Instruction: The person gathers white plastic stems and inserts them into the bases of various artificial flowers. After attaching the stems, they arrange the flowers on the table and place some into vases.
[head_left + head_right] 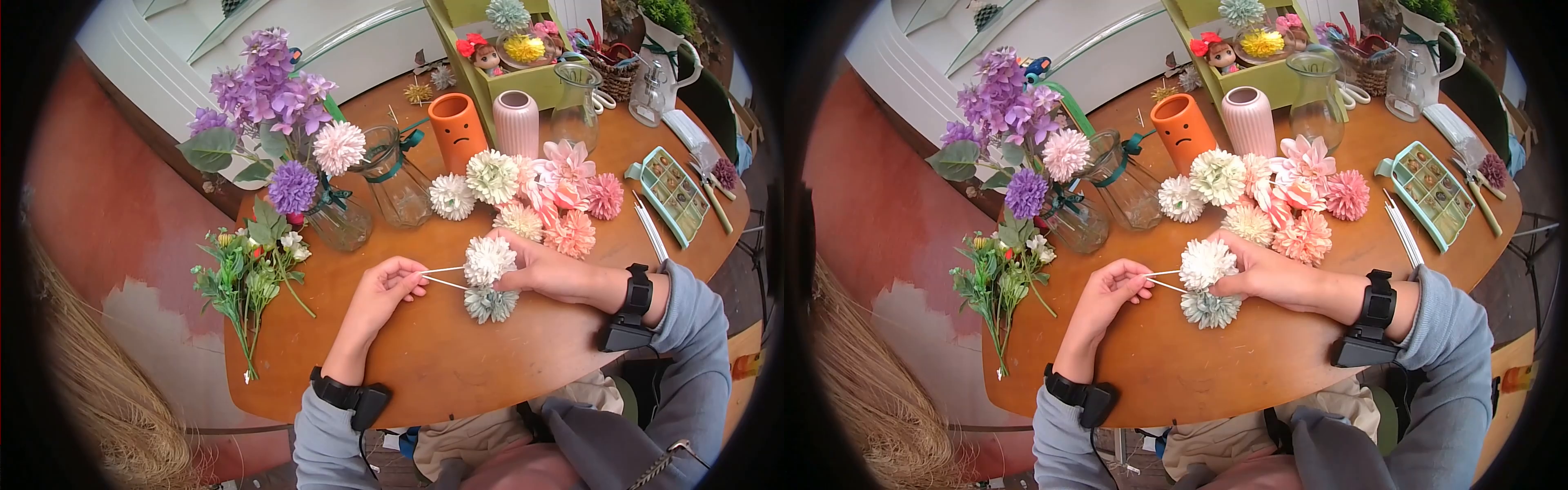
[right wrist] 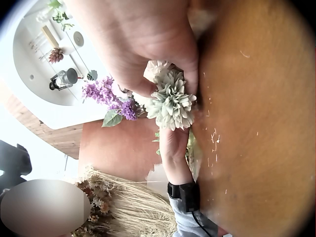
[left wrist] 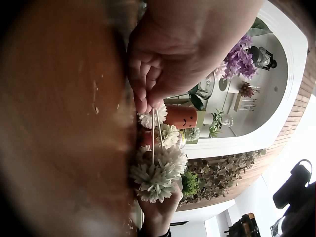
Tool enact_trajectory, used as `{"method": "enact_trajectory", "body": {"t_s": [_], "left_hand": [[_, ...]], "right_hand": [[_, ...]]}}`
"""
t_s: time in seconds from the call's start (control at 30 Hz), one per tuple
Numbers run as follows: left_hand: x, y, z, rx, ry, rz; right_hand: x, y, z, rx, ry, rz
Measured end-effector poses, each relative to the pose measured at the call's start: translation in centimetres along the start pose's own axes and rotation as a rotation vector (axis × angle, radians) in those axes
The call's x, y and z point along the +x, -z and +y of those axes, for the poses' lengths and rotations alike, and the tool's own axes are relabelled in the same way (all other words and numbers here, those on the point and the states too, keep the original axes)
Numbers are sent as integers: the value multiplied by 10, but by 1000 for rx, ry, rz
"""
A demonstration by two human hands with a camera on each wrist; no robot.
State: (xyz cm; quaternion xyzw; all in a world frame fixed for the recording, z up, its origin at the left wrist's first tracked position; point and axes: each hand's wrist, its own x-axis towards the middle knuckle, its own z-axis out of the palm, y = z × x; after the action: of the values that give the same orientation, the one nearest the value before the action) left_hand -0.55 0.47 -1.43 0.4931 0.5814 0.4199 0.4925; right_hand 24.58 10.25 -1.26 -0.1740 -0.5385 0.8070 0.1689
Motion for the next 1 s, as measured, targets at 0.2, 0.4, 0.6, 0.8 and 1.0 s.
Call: {"method": "enact_trajectory", "body": {"t_s": [0.2, 0.4, 0.6, 0.8, 1.0], "left_hand": [[-1, -2, 3, 12, 19, 9], [-2, -4, 5, 1, 25, 15], [-2, -4, 4, 13, 23, 12], [-1, -4, 3, 3, 13, 10], [-2, -5, 5, 2, 5, 19]], "right_hand": [[0, 1, 1, -7, 3, -7], [1, 1, 1, -14, 2, -17], [0, 1, 1, -14, -4, -18], [0, 0, 0, -18, -5, -26], [0, 1, 1, -24, -4, -33]]}}
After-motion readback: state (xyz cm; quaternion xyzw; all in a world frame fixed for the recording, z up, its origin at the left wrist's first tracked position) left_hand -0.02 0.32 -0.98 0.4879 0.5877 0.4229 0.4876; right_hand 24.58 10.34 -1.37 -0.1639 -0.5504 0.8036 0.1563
